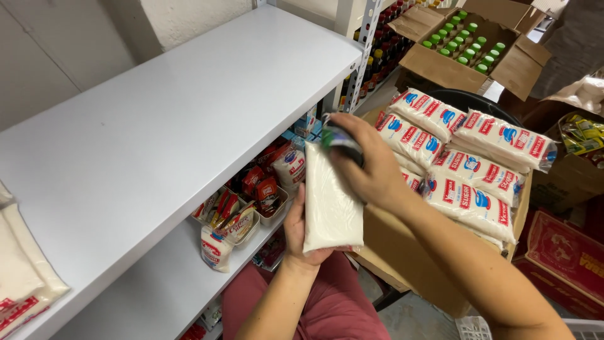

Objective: The person takes packets of sugar from a cardboard box, wipes each one with a cloth, and places them on a white shelf. They repeat this process, arranging the packets in neat rows on the shelf.

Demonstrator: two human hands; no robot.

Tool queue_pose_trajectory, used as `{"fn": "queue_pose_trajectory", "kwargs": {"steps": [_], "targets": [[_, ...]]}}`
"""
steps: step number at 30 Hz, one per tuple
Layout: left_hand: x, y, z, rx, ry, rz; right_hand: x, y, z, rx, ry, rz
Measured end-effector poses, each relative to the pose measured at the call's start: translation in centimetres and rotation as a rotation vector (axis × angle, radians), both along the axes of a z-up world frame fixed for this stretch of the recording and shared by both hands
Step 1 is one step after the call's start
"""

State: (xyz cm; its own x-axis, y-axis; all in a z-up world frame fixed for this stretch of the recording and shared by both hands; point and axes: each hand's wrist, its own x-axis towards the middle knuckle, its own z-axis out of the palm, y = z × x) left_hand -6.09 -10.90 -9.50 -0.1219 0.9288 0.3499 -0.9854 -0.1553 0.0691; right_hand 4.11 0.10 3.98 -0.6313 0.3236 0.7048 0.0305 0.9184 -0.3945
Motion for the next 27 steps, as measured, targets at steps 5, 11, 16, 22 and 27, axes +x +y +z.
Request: {"fn": "queue_pose_trajectory", "kwargs": {"steps": [5, 11, 16, 22, 27], "targets": [[0.9, -1.3, 4.0, 0.023, 0.0, -0.106, 2.1, 5.6, -0.9, -0.355, -0.226, -0.181], [0.9, -1.6, 6.6, 0.182, 0.005, -0.091, 5.4, 9.4, -4.9, 0.14, -0.512, -0.572], [-0.4, -0.6, 4.1, 0.192, 0.156, -0.044, 4.8, 4.0, -0.9, 0.194, -0.322, -0.364], [-1.6, -3.7, 8.3, -0.274, 1.121, 0.552, 2.1, -1.2, 2.4, -0.759, -0.287, 0.084], [-4.5, -9.5, 11.4, -0.259, 1.248, 0.676, -0.1, 0.4, -0.5, -1.054, -0.046, 0.326]]}}
